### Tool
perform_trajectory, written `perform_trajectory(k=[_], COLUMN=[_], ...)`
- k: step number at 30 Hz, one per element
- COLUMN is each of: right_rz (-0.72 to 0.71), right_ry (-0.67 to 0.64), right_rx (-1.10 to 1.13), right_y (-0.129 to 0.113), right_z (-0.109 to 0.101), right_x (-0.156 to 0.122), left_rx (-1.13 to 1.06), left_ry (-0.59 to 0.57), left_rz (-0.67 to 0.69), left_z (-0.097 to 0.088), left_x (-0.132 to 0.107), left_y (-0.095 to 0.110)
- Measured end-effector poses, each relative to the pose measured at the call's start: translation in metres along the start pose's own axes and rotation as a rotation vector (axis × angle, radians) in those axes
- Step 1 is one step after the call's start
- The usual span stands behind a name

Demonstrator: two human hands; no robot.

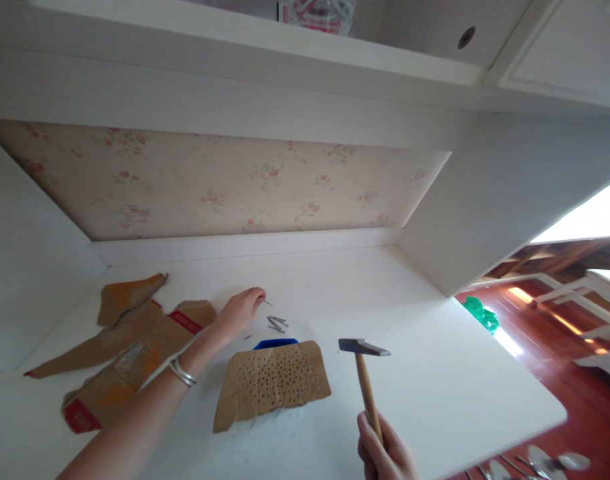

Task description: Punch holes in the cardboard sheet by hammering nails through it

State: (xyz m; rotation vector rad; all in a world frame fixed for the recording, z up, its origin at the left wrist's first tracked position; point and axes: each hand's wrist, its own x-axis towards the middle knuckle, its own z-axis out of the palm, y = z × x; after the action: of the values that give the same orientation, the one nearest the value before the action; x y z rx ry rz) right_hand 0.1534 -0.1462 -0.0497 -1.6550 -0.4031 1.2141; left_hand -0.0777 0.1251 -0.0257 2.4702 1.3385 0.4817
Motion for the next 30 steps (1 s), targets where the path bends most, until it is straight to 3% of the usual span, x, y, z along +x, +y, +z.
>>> perform_trajectory(k=[4,7,12,18,30], right_rz=[0.014,0.002,-0.006,-0.017,-0.065], right_ry=[-0.051,-0.072,-0.105,-0.111,-0.115], right_rx=[-0.033,-0.030,-0.063,-0.103,-0.123], right_y=[-0.008,-0.014,-0.019,-0.017,-0.019], right_z=[0.006,0.010,0.014,0.013,0.010], right_x=[-0.003,-0.005,-0.008,-0.007,-0.007], left_rx=[-0.070,-0.117,-0.168,-0.134,-0.027], left_ry=[0.144,0.173,0.165,0.133,0.095], left_rz=[0.027,0.107,0.343,0.385,0.419], left_z=[-0.023,-0.038,-0.037,-0.017,-0.011], left_x=[-0.026,-0.047,-0.066,-0.067,-0.070], left_y=[0.025,0.055,0.095,0.100,0.103])
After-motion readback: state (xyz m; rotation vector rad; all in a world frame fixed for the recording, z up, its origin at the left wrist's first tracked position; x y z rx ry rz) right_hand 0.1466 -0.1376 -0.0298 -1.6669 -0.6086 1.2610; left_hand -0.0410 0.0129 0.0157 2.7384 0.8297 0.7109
